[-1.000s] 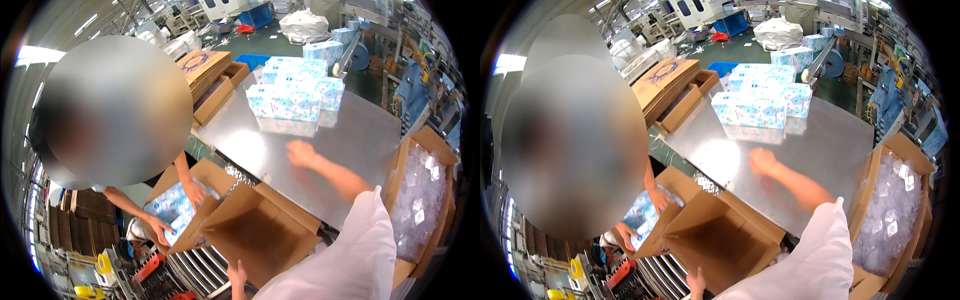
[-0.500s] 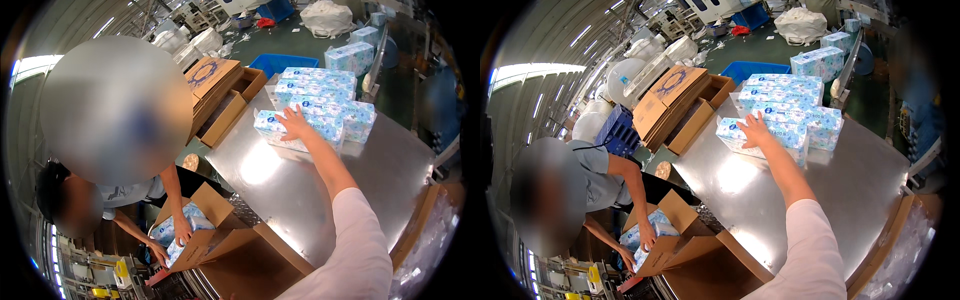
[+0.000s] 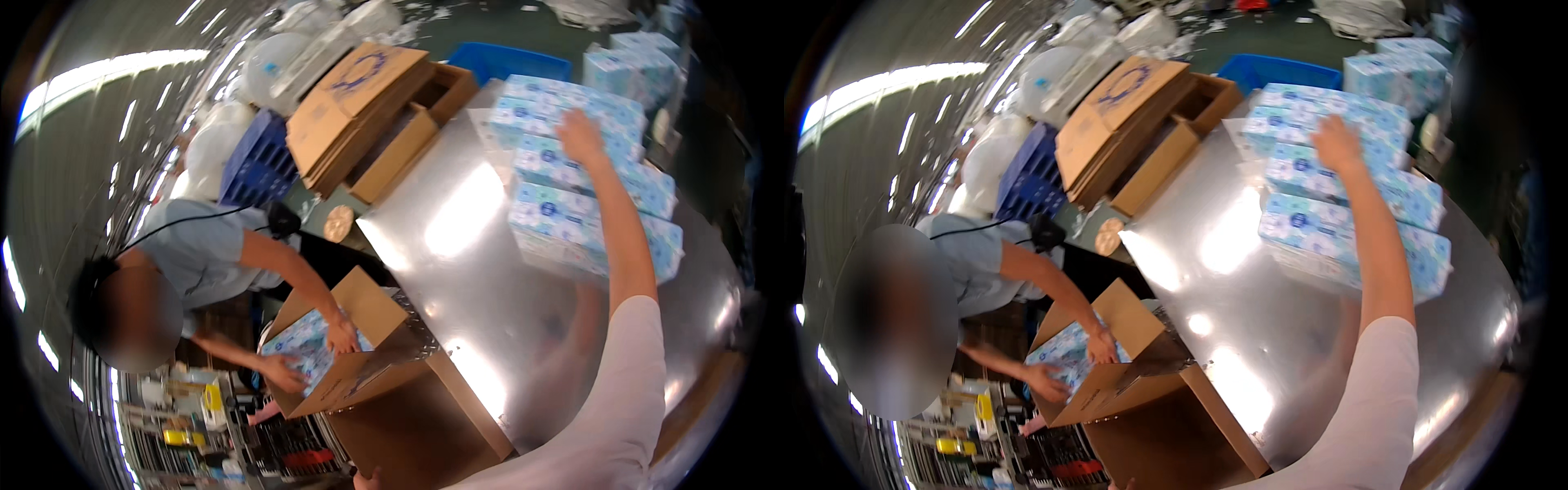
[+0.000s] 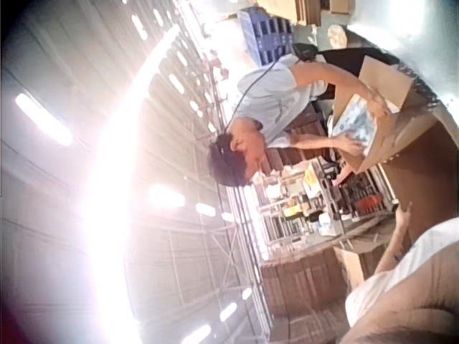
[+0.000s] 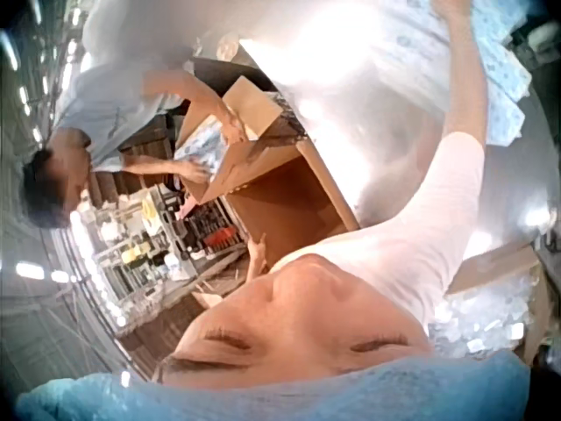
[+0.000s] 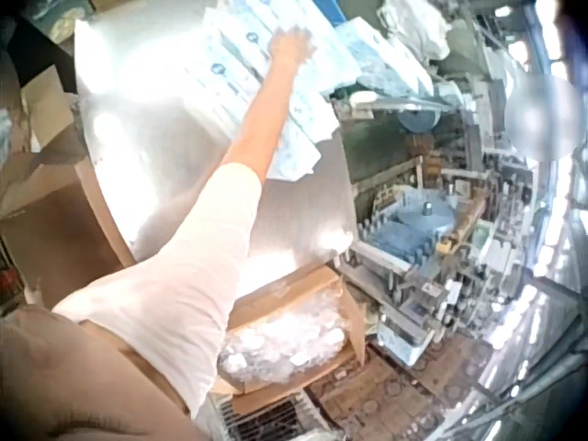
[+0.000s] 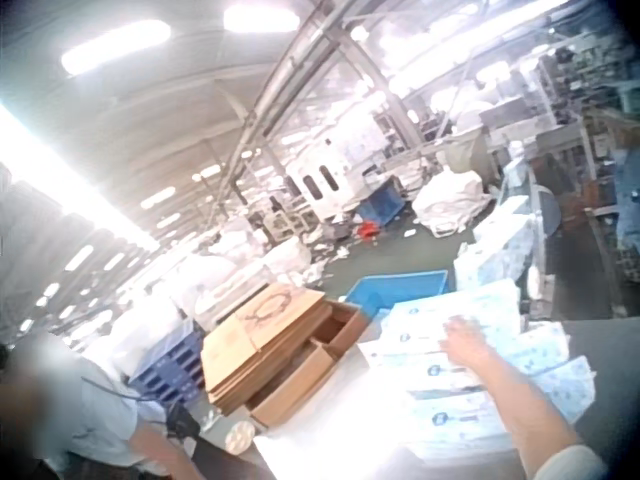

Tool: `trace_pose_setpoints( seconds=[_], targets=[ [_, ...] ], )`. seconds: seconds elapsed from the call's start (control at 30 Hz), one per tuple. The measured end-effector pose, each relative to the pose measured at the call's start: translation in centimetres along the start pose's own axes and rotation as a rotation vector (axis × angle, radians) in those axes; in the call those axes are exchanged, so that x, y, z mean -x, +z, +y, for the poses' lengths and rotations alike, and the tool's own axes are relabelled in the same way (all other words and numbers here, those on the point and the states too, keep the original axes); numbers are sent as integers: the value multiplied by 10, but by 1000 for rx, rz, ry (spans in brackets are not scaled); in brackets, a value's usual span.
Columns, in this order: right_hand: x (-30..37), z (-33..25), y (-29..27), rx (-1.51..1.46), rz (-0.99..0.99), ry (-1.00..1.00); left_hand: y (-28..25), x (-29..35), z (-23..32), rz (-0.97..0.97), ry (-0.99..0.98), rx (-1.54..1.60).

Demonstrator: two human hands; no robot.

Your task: The person packs packages of tissues into cardboard boxes on a metal table. They place the tissue packs into the boxes, fold the flaps, and seal them using a tape dispenser. Other workers are visible in the background performing similar tasks.

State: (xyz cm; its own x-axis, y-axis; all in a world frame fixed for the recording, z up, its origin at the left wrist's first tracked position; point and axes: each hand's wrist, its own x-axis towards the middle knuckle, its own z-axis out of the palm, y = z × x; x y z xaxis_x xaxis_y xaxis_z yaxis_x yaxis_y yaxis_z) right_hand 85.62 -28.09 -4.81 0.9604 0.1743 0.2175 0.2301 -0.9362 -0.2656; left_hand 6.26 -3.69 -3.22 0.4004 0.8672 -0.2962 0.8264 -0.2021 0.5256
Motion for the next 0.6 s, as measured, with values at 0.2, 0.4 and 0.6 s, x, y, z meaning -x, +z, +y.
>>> trace_pose_setpoints(
  seconds=[0.2,0.4,0.6],
  targets=[
    [-10,6,5,-11,141,-190,-14,-11,-19,19,-107,-246],
    [-46,41,52,-91,-220,-35,-17,-12,103,469,482,-411],
    [23,-40,41,-49,-440,-562,46,-32,246,-91,1072,-476]
  ],
)
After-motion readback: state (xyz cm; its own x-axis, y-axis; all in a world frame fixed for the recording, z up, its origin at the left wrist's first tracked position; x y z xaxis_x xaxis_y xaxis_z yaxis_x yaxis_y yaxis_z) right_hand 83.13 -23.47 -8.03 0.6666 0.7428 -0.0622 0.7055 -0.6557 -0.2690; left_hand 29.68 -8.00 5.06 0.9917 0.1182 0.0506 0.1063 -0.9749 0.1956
